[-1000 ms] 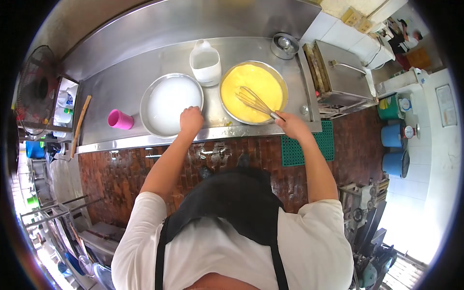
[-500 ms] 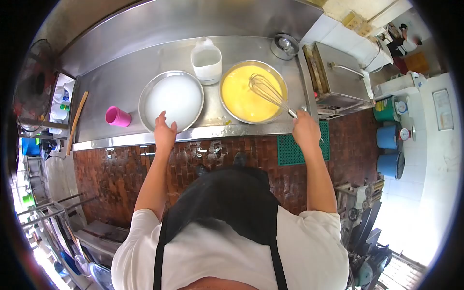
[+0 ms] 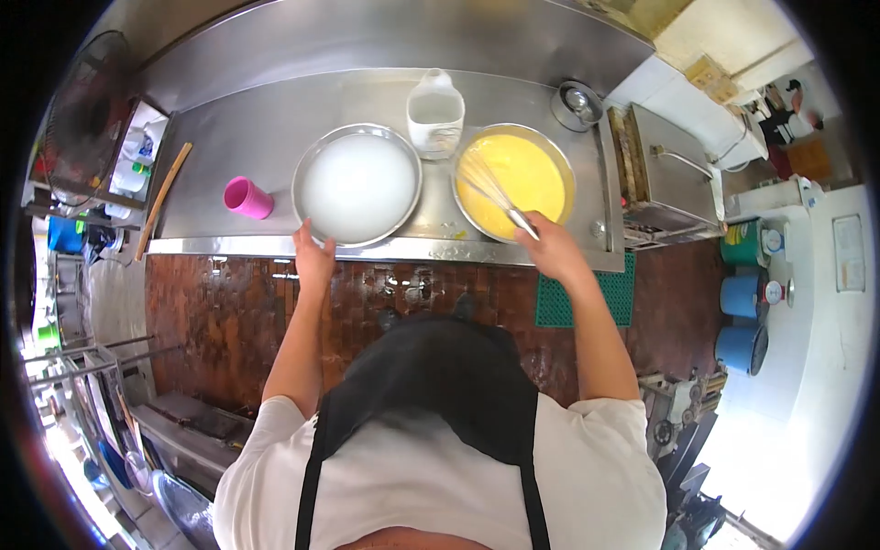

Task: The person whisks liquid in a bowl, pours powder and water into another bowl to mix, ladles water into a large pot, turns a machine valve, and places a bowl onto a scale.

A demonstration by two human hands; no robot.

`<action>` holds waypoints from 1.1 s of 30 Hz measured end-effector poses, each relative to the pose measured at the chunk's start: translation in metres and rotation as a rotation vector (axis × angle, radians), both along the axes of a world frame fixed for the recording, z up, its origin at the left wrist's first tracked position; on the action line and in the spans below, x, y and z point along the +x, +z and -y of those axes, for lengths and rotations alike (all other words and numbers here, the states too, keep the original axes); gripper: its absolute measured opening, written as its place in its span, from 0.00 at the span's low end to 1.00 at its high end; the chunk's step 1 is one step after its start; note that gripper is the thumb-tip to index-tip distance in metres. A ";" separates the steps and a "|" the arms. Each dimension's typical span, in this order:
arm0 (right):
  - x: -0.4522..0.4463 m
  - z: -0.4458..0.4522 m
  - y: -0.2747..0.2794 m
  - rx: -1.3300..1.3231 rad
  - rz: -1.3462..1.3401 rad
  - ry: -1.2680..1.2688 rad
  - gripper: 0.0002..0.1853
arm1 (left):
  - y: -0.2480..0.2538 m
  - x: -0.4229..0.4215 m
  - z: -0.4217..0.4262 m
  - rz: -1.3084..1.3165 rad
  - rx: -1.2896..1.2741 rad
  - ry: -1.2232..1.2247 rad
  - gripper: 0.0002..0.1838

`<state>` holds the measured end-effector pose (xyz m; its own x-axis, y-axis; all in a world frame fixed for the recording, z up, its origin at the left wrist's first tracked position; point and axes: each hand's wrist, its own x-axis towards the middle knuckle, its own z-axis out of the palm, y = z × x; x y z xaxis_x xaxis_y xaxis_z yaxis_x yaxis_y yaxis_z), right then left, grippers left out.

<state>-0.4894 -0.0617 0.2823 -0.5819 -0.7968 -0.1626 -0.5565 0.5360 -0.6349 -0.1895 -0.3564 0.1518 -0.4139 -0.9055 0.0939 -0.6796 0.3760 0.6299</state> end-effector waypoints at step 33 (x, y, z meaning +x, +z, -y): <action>0.053 0.226 -0.080 0.366 -0.354 0.317 0.15 | -0.025 0.031 0.001 -0.007 -0.065 -0.119 0.40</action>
